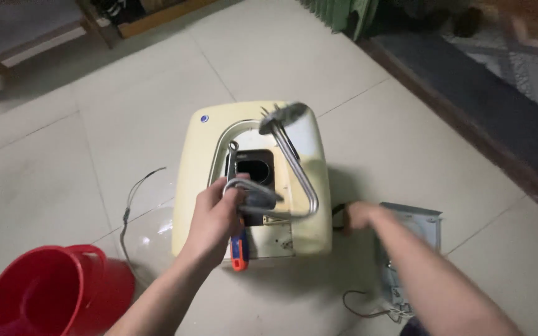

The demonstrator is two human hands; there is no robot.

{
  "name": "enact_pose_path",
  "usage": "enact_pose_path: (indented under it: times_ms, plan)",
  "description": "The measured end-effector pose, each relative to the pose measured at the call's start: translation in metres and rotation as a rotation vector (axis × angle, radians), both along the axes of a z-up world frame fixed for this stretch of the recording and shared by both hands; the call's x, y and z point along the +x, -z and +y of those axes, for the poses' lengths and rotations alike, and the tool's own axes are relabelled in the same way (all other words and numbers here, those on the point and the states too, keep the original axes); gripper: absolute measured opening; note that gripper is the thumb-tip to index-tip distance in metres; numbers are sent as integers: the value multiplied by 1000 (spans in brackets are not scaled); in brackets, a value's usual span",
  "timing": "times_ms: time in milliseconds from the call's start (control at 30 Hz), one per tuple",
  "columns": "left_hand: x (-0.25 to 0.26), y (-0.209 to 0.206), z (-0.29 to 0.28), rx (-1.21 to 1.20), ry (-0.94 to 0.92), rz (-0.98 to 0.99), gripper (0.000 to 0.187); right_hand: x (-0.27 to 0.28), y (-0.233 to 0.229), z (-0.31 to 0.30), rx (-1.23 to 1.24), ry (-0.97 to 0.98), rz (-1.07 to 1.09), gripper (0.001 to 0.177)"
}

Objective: The person is disassembling a small water heater to inspect and repair the heating element and gaskets.

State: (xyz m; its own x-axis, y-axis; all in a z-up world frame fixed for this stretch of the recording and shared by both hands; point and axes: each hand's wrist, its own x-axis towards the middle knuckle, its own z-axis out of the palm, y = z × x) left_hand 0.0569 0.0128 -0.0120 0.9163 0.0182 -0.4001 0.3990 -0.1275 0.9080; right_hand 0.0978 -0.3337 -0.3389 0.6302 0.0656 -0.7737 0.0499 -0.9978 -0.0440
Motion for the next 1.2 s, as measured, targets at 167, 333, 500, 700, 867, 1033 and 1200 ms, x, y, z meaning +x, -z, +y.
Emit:
enact_pose_path:
  times_ms: [167, 333, 500, 700, 867, 1033, 1200]
  plan:
    - [23, 46, 10, -176, -84, 67, 32, -33, -48, 67, 34, 265, -123, 43]
    - [29, 26, 20, -253, -163, 145, 25, -33, 3, 107, 70, 1023, -370, 47]
    - [43, 32, 20, -334, -243, 90, 34, -46, 38, 112, 69, 1813, -587, 61]
    - [36, 34, 13, -349, -280, 130, 40, -63, 10, 76, -80, 271, -270, 39]
    - [33, 60, 8, -352, -287, 137, 40, -81, 89, 35, -184, -53, -212, 35]
    - [23, 70, 7, -286, -260, 138, 44, -80, 50, 26, -441, -203, 42, 47]
    - [11, 70, 14, -252, -192, 171, 39, -70, 103, -12, -133, 543, -527, 40]
